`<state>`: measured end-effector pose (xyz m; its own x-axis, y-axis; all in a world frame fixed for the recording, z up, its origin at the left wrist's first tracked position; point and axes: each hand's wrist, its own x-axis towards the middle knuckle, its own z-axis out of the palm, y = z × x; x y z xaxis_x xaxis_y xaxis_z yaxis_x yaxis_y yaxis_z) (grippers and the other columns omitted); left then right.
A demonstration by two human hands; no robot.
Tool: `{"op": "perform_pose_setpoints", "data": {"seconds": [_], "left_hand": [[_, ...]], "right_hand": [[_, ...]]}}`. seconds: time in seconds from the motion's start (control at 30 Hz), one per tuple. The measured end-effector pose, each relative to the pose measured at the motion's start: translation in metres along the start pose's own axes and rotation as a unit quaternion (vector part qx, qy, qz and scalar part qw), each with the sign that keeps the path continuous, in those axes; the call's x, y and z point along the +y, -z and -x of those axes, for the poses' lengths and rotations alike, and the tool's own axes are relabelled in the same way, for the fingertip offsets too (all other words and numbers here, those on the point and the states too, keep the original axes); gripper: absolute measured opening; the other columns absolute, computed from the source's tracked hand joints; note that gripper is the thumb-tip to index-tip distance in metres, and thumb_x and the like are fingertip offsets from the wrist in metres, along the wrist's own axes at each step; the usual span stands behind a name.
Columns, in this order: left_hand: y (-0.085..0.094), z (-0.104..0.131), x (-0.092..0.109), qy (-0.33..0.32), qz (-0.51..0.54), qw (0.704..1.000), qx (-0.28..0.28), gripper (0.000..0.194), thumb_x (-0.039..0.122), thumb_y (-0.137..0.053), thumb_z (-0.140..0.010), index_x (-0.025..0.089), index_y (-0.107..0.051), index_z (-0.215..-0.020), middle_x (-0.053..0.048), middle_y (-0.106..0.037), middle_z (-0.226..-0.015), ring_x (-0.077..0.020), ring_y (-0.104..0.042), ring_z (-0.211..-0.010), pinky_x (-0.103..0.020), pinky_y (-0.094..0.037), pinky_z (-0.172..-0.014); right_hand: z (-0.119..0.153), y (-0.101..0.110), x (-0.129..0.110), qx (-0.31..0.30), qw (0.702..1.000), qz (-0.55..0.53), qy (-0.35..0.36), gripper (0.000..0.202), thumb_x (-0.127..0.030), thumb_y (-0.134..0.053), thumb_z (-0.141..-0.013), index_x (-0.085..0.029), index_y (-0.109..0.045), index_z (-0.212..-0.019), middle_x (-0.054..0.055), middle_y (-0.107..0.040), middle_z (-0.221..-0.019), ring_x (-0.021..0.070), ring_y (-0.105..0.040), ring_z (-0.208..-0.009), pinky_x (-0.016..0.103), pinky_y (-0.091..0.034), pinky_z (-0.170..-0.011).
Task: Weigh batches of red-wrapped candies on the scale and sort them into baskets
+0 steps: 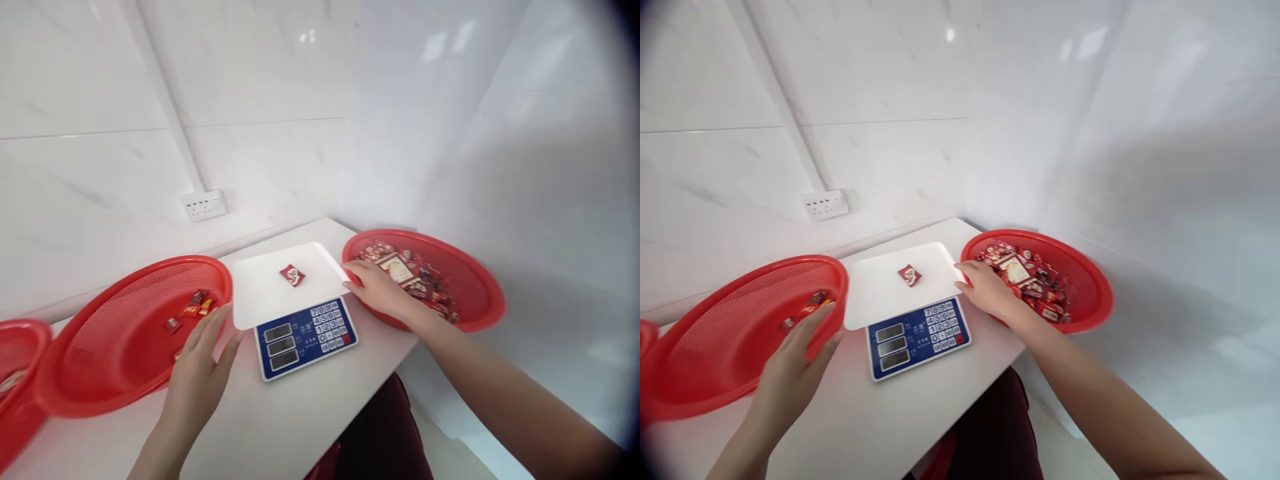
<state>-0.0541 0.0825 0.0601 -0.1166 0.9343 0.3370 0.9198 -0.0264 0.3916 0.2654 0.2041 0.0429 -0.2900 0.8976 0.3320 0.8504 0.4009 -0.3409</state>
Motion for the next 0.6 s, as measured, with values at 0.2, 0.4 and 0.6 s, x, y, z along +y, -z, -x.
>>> {"op": "perform_pose_setpoints", "data": {"seconds": [0.2,0.4,0.6], "left_hand": [[-0.012,-0.003,0.043,-0.003,0.276,0.961,-0.011,0.043,0.051,-0.051,-0.079,0.032,-0.051,-0.118,-0.004,-0.059,-0.121,-0.0271,-0.057,-0.108,-0.042,-0.051,-0.083],[-0.045,-0.003,0.077,-0.009,0.339,0.926,-0.166,0.044,0.050,-0.051,-0.079,0.024,-0.055,-0.115,-0.009,-0.063,-0.116,-0.0250,-0.060,-0.103,-0.035,-0.054,-0.074],[-0.056,-0.005,0.089,-0.026,0.366,0.909,-0.196,0.040,0.049,-0.052,-0.079,0.023,-0.059,-0.108,-0.008,-0.067,-0.108,-0.0242,-0.062,-0.101,-0.033,-0.054,-0.073]], "right_hand": [[0.027,0.032,0.093,-0.144,0.973,0.060,-0.173,0.066,-0.040,-0.060,-0.076,-0.015,-0.041,-0.133,0.015,-0.039,-0.140,0.0322,-0.034,-0.128,0.042,-0.032,-0.101],[0.029,0.023,0.111,-0.138,0.972,-0.022,-0.189,0.055,-0.019,-0.065,-0.067,-0.023,-0.054,-0.120,0.008,-0.045,-0.135,0.0296,-0.051,-0.114,0.036,-0.038,-0.096],[0.021,0.034,0.128,-0.038,0.965,-0.081,-0.246,0.034,-0.008,-0.045,-0.077,-0.020,-0.058,-0.106,0.010,-0.063,-0.110,0.0224,-0.059,-0.100,0.032,-0.046,-0.084]]}}
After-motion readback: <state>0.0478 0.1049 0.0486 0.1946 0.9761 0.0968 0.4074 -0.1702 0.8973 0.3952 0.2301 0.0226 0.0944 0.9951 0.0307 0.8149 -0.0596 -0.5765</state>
